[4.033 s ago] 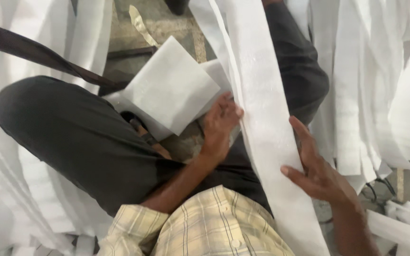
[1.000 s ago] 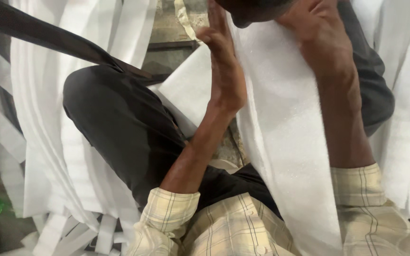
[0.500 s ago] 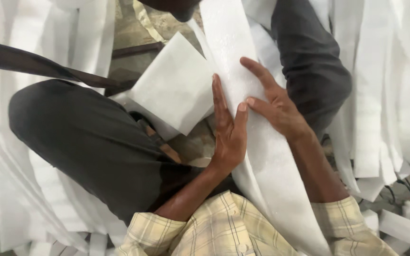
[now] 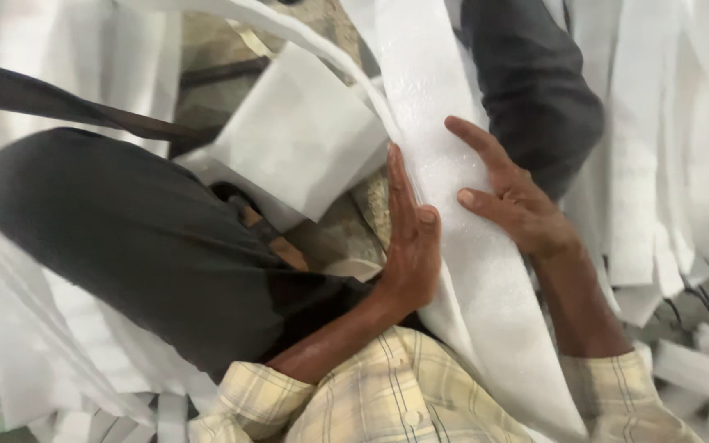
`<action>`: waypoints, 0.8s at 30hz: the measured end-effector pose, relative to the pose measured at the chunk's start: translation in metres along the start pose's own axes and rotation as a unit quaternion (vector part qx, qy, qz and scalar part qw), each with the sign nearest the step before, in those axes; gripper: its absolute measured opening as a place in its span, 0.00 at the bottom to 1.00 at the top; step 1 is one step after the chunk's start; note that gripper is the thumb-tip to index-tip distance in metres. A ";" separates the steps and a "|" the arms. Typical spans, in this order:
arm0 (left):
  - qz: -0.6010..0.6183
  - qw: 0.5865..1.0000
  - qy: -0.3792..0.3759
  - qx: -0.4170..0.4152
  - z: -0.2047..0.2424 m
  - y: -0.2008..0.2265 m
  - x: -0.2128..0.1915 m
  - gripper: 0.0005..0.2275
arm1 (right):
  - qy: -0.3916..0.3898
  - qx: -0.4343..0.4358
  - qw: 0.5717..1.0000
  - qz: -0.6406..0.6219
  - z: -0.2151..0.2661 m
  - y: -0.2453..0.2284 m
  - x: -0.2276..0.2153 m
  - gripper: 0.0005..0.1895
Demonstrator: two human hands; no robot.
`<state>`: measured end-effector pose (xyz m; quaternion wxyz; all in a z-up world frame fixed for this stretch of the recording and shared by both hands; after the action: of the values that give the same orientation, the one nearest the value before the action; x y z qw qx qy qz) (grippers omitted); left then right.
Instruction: The person sits cross-legged on the floor and repeatedly pulls white foam strips through a cutting machine to trim them into shorter pieces. The person handles each strip by hand, aligns it under the cutter, and collects the cut pieces.
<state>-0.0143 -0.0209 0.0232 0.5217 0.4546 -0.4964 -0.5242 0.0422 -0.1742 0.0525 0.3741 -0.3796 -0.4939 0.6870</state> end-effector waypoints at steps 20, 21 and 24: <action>0.256 0.960 0.045 -0.106 -0.056 0.000 -0.022 0.38 | -0.171 -0.049 0.981 -0.079 0.050 -0.057 -0.028 0.29; 0.240 0.965 0.048 -0.095 -0.049 0.001 -0.026 0.37 | -0.189 -0.197 0.958 -0.083 0.039 -0.063 -0.024 0.28; 0.205 0.975 0.052 -0.063 -0.027 0.000 -0.035 0.35 | -0.169 -0.391 0.903 -0.064 0.003 -0.059 -0.007 0.19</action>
<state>0.0144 0.0123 0.0189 0.6702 0.3362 -0.5175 -0.4123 0.0512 -0.1681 0.1114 0.1497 -0.3407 -0.8018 0.4675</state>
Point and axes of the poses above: each hand's wrist, its own z-axis away from the middle knuckle, its own x-axis out of the palm, y = z × x, the point moved 3 cm from there along -z, towards the middle knuckle, and after that the axes turned 5 degrees about y, right-handed, at the moved point
